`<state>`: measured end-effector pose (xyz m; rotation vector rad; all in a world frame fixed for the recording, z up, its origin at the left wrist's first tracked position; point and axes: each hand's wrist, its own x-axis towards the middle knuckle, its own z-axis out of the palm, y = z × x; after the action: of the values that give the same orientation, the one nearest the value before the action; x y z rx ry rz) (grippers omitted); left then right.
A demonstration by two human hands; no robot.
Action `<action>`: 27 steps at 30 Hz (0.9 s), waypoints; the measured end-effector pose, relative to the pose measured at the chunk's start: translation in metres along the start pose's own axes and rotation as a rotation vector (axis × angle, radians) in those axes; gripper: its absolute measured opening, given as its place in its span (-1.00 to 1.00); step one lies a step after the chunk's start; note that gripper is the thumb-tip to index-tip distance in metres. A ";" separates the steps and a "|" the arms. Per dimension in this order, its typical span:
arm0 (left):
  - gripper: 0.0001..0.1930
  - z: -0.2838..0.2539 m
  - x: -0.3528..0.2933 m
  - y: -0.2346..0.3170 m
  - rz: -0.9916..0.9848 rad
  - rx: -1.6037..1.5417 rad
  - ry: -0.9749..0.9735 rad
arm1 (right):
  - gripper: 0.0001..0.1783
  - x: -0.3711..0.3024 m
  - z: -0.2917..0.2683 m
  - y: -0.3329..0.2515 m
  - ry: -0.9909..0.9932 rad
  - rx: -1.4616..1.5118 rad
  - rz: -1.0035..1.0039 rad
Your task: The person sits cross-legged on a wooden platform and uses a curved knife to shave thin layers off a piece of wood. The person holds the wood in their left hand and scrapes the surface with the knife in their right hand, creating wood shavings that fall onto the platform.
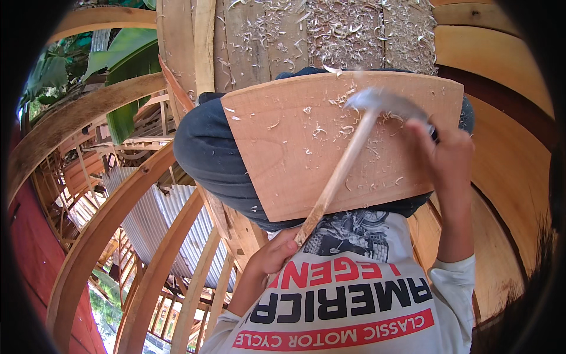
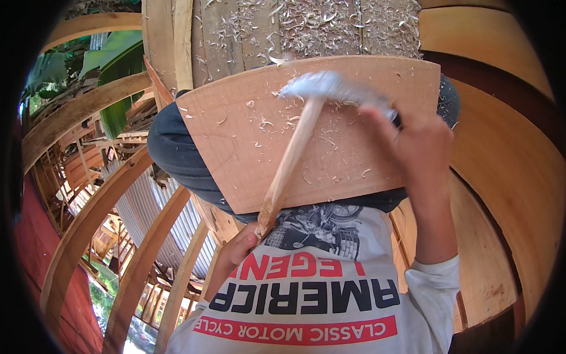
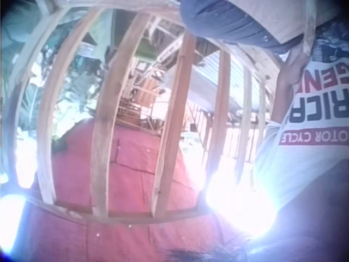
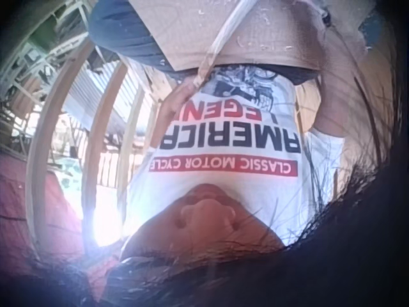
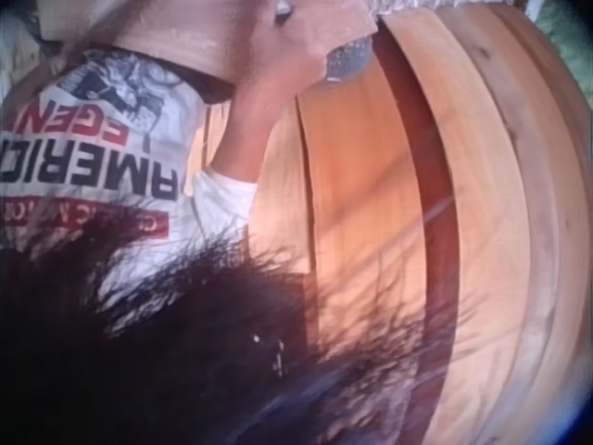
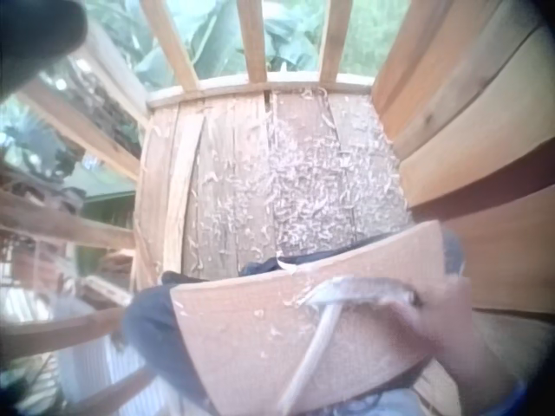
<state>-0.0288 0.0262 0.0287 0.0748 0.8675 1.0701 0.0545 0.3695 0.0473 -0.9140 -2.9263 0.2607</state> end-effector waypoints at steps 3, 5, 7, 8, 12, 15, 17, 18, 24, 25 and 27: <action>-0.14 0.004 -0.004 -0.002 0.048 0.032 0.035 | -0.40 0.033 -0.027 0.059 -0.062 0.075 0.560; -0.14 0.007 -0.003 0.007 0.005 0.024 0.090 | -0.41 0.032 -0.035 0.069 -0.097 0.036 0.536; -0.15 0.008 -0.007 0.014 -0.080 -0.004 0.117 | -0.44 0.015 -0.045 0.038 -0.174 0.125 0.454; -0.15 0.005 -0.007 0.014 -0.091 -0.007 0.111 | -0.45 0.005 -0.043 0.025 -0.196 0.174 0.353; -0.15 -0.002 -0.005 0.002 -0.011 0.018 0.088 | -0.48 -0.022 -0.031 -0.028 -0.291 0.300 0.050; -0.15 0.006 -0.010 0.002 -0.099 -0.063 0.189 | -0.42 -0.014 -0.016 -0.022 -0.185 0.166 0.006; -0.14 0.009 -0.009 0.008 -0.078 0.002 0.151 | -0.35 0.021 -0.007 0.022 -0.086 0.112 0.280; -0.14 0.011 -0.010 0.009 -0.073 0.015 0.136 | -0.32 0.040 -0.020 0.047 -0.094 0.158 0.544; -0.12 0.014 0.002 0.019 -0.077 0.055 0.133 | -0.39 0.035 -0.058 0.025 -0.087 0.268 0.332; -0.13 0.013 0.002 0.017 -0.070 0.071 0.124 | -0.41 0.030 -0.047 0.015 -0.103 0.257 0.266; -0.14 0.019 0.000 0.021 -0.033 0.108 0.148 | -0.45 0.028 -0.037 0.003 -0.176 0.336 0.277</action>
<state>-0.0319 0.0430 0.0510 0.0720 1.0562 1.0067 0.0376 0.3930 0.0833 -1.2871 -2.7647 0.8585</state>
